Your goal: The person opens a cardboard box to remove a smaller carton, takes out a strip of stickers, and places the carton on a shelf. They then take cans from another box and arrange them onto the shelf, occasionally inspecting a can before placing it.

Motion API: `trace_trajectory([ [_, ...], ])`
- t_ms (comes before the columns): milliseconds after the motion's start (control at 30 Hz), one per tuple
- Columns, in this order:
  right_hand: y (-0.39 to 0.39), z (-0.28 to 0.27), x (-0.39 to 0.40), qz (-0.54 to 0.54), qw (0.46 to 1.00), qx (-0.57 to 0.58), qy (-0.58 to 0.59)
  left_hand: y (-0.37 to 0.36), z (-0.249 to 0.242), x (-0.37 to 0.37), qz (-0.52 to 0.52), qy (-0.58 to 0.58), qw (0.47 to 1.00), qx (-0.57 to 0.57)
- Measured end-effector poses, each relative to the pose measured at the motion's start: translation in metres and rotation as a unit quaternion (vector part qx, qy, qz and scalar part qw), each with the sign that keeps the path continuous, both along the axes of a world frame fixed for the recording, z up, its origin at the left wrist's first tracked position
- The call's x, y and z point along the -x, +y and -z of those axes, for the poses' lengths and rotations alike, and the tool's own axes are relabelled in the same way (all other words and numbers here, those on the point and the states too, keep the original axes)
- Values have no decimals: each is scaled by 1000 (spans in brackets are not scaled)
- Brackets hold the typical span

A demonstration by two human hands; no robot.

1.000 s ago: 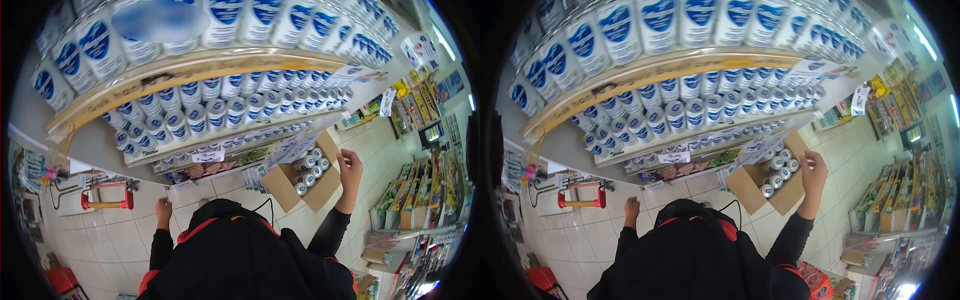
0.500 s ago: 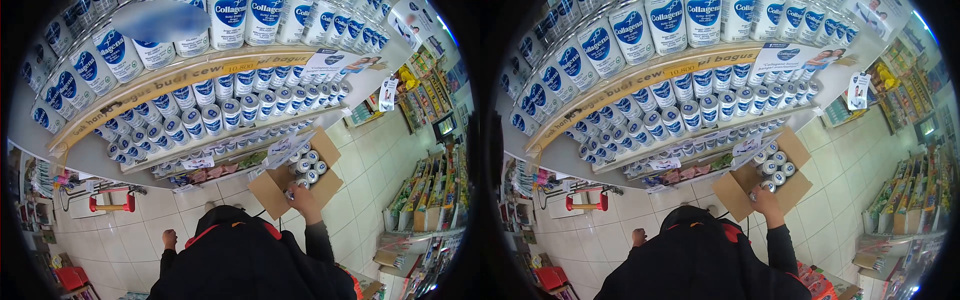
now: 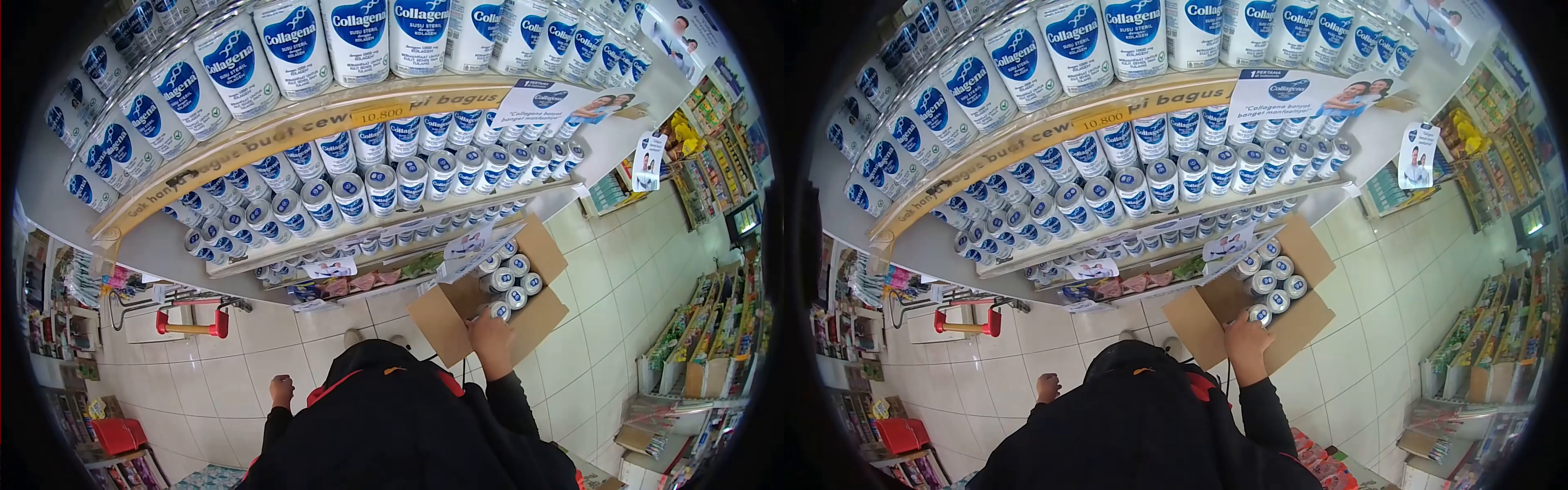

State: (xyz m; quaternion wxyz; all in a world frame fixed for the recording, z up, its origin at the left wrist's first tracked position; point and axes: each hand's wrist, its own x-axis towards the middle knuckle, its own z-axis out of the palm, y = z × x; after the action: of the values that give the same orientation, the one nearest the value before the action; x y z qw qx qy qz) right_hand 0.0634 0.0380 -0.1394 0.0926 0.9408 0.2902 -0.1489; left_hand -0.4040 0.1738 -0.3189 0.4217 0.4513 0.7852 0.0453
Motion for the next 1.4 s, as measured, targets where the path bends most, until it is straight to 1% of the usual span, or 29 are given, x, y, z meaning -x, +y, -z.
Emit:
trace_trajectory([
  [100,0,-1,-8,27,998,-26,47,3,-11,-6,12,16,1000,-7],
  [200,-3,-9,-13,47,992,-95,65,9,-19,-16,20,21,999,-23],
  [267,-4,-12,-14,51,982,-171,60,15,-20,-19,20,18,999,-31],
  [367,-2,-19,-15,61,986,-146,59,29,-23,-30,52,7,997,-53],
  [400,-3,-22,-16,58,986,-146,59,35,-36,-41,19,-48,996,-75],
  [433,-7,-24,-17,52,980,-183,61,42,-52,-54,-15,-102,990,-95],
  [467,-11,-27,-19,46,972,-220,63,48,-70,-67,-8,-129,986,-108],
  [600,-17,-38,-26,69,964,-250,61,70,-151,-125,41,-235,960,-145],
  [667,-26,-27,-35,61,939,-334,59,75,-176,-152,55,-257,953,-150],
  [700,-29,-30,-40,59,940,-331,58,75,-186,-165,90,-295,938,-160],
  [767,-30,-46,-48,130,885,-422,147,73,-193,-192,170,-363,901,-165],
  [800,-26,-72,-44,138,867,-442,182,72,-195,-206,214,-392,880,-163],
  [833,-25,-90,-37,138,866,-449,174,70,-200,-220,260,-409,865,-131],
  [867,-21,-110,-29,86,825,-514,218,60,-210,-245,294,-506,808,-75],
  [900,-18,-126,-21,32,778,-567,268,57,-220,-255,330,-501,800,1],
  [933,-16,-143,-11,38,814,-508,279,52,-237,-262,338,-510,786,85],
  [967,-9,-144,2,2,757,-573,315,51,-242,-266,399,-503,754,138],
  [1000,0,-144,16,-43,690,-632,351,48,-253,-267,432,-505,732,150],
  [1033,9,-145,26,-73,657,-628,411,50,-263,-264,477,-517,694,155],
  [1067,11,-131,27,-87,676,-600,419,49,-268,-260,477,-522,700,102],
  [1100,29,-142,49,-71,605,-639,470,52,-260,-257,544,-517,661,13],
  [1133,34,-152,55,-97,694,-570,430,56,-270,-250,549,-548,629,47],
  [1167,44,-153,62,-90,686,-562,453,62,-265,-241,553,-526,646,16],
  [1233,64,-142,67,-101,642,-575,497,70,-278,-218,430,-606,655,136],
  [1267,76,-145,70,-116,639,-578,494,73,-279,-210,445,-620,641,83],
  [1300,87,-152,77,-163,656,-572,465,77,-278,-203,458,-631,625,32],
  [1333,96,-158,85,-206,672,-563,435,85,-276,-195,516,-557,650,18],
  [1367,107,-168,92,-214,669,-565,432,87,-272,-188,510,-520,684,-35],
  [1400,120,-181,99,-274,710,-526,379,92,-279,-180,487,-523,694,-89],
])
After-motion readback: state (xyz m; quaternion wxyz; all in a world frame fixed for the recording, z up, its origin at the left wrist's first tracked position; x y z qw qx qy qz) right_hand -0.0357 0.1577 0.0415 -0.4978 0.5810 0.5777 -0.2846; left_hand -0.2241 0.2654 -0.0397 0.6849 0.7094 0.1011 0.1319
